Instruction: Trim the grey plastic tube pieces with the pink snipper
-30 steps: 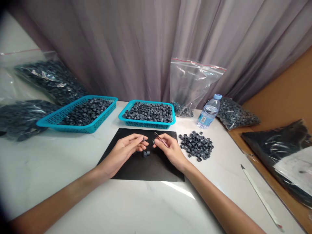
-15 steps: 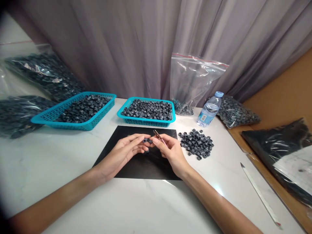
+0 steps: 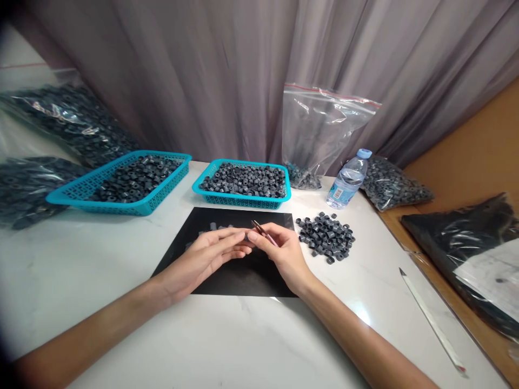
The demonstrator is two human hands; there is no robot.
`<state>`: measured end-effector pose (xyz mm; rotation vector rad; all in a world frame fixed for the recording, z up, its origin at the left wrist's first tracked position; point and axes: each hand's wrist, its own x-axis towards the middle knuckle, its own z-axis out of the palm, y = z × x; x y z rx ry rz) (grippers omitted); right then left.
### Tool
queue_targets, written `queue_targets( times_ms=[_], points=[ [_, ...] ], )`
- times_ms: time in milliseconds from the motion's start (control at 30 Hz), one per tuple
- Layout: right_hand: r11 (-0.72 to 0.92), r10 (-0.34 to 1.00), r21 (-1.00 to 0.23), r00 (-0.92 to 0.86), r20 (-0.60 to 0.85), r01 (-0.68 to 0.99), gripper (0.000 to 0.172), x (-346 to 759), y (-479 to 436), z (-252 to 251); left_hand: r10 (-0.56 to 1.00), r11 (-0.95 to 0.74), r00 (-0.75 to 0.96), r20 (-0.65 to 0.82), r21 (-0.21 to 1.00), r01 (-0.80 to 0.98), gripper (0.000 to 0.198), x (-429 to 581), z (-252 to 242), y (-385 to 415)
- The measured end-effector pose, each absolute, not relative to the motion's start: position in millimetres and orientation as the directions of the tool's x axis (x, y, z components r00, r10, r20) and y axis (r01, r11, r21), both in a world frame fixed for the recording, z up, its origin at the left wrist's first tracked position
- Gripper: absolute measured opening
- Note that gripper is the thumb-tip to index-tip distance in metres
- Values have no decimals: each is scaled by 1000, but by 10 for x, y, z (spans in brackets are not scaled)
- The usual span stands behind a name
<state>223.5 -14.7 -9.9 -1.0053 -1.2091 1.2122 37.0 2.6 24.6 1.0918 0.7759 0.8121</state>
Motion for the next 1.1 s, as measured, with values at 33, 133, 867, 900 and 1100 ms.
queue_targets(
  times_ms=[33, 133, 867, 900, 1100],
  points=[
    [115, 992, -985, -42, 122, -131, 29, 2236, -145, -103, 856, 265, 496, -146, 947, -179, 20, 368, 240, 27],
    [106, 992, -983, -47, 114, -150, 30, 2241, -143, -112, 846, 320, 503, -176, 923, -215, 20, 358, 210, 45],
    [89, 992, -986, -77, 100, -143, 28, 2287, -115, -144, 886, 218, 441, -143, 968, -124, 35, 342, 281, 69],
    [92, 992, -986, -77, 103, -139, 27, 2287, -112, -147, 883, 224, 447, -144, 966, -131, 33, 338, 275, 69],
    [166, 985, -984, -31, 168, -67, 27, 2293, -106, -157, 878, 223, 462, -124, 960, -167, 25, 323, 268, 75]
  ],
)
